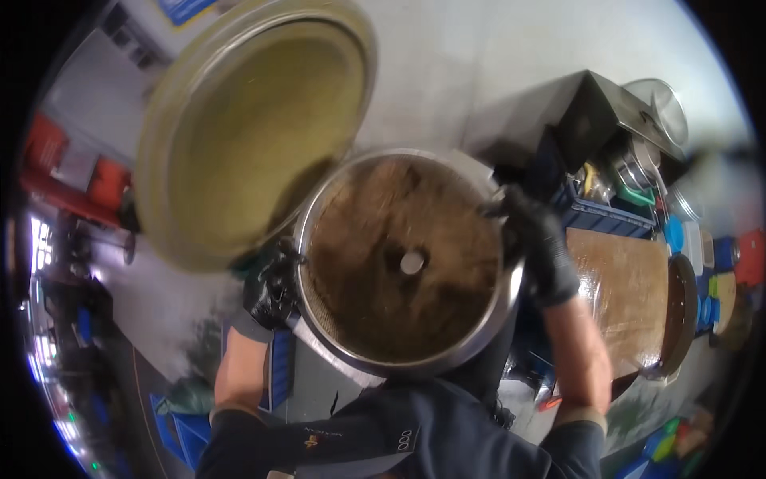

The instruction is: Emptying material from industrial drums into bins and cleaning the internal components of the drums.

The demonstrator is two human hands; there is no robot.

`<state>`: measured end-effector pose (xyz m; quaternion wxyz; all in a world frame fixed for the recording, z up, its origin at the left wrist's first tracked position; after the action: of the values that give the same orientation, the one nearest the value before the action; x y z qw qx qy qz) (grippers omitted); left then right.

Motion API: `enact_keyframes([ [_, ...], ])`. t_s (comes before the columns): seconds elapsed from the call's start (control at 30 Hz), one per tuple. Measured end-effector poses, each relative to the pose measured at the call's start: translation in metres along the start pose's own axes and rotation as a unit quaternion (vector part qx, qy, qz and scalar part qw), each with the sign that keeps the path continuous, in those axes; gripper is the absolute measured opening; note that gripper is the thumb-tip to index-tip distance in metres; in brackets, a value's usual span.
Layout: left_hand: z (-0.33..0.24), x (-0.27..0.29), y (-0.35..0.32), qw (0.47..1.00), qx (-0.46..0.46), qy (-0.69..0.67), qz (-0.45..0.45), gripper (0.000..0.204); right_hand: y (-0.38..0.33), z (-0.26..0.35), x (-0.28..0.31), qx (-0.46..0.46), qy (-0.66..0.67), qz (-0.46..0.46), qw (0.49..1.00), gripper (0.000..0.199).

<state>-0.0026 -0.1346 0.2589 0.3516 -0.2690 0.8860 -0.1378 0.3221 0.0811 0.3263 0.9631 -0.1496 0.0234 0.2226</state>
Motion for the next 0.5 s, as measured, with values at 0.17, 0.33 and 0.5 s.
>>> enact_keyframes([
  [0.17, -0.029, 0.01, -0.066, 0.993, 0.003, -0.039, 0.11, 0.032, -0.049, 0.044, -0.028, 0.23, -0.088, 0.052, 0.968, 0.025],
  [0.33, -0.018, -0.006, -0.073, 0.995, -0.043, 0.055, 0.078, 0.037, -0.054, 0.058, -0.028, 0.073, -0.018, 0.046, 0.996, 0.029],
  [0.5, -0.017, -0.024, -0.084, 0.997, -0.061, 0.028, -0.048, 0.023, -0.031, 0.049, -0.005, 0.032, -0.052, 0.133, 0.989, 0.024],
])
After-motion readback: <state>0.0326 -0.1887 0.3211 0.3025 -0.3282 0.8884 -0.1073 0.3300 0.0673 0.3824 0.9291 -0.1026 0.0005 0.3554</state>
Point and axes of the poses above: each hand's wrist, its own y-axis towards the middle knuckle, its own x-axis out of the back of the hand, z = x × y, the point moved 1 cm from there along y, towards the middle knuckle, and after that the axes turned 4 degrees about y, right-handed, at the moved point
